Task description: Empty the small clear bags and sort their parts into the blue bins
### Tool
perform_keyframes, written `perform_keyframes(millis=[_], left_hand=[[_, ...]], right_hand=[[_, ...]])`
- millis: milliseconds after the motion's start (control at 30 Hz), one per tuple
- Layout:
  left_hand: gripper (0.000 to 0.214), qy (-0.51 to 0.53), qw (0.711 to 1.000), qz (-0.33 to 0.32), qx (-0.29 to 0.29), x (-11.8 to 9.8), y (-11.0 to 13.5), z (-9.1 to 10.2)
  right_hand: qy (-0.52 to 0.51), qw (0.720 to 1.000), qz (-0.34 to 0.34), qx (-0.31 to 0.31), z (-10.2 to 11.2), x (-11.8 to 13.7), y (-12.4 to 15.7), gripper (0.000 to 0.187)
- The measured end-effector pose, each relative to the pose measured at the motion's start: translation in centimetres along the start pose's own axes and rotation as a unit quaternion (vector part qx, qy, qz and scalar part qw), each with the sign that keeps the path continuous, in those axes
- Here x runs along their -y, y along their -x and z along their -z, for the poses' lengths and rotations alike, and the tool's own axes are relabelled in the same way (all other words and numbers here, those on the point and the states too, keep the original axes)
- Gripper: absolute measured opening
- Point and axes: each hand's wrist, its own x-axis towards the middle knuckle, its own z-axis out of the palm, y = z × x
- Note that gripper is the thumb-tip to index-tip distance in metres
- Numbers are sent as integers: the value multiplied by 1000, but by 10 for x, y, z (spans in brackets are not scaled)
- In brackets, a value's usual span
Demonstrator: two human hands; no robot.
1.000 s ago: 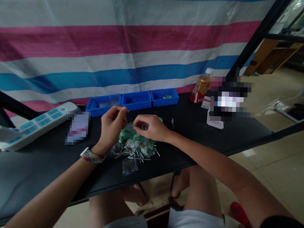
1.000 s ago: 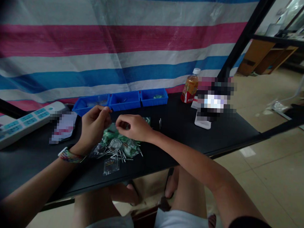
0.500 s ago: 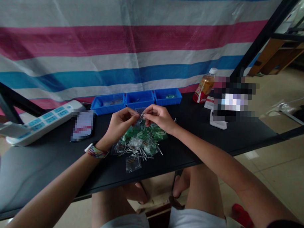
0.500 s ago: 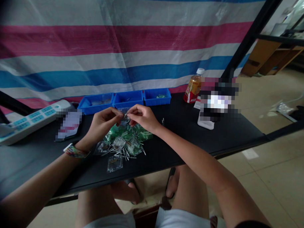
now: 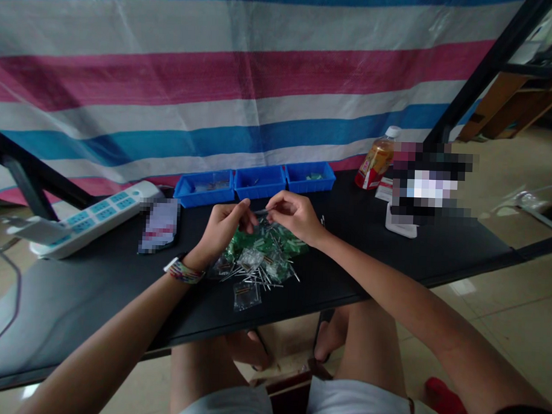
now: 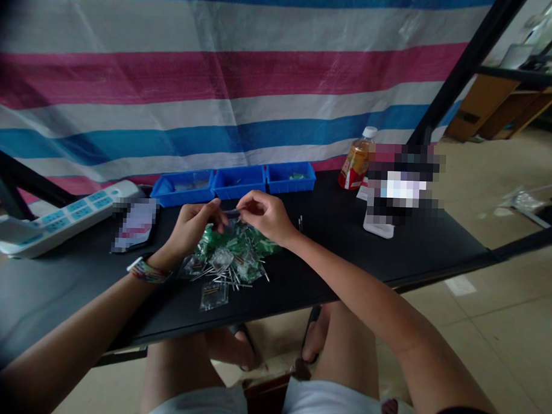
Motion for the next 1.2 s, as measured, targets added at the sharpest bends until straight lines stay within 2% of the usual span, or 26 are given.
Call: perform_keyframes(millis=[100,200,467,633,733,867,1033,1133,1200], left_hand=[[42,32,999,-5,5,-6,1,0],[27,52,999,-3,3,-11,2,-1],[31,68,998,6,-9,-5,0,-1],[30,69,997,-10,24,-6,0,-1],[27,72,997,-20,24,-3,-1,0],[25,99,994,-20,-30,14,-9,10],[29,132,974,2,-183,39,-28,37],[31,156,955,15,-251,45,-35,53],[31,186,950,36,-249,44,-37,60]], right_hand=[[58,997,43,-15,3,0,-1,6],[79,995,46,-26,4,-1,-2,4],[-42,998,-47,4,2,-3,-3,16],[-21,999,-37,18,0,-7,-3,15],[-2,1000,-29,10,0,-9,-2,15],[50,998,-9,-29,5,-8,-1,20],[150,985,9,-89,15,-10,-5,23],[217,972,17,-87,20,-12,-6,23],[266,962,10,-66,23,-12,-6,22]])
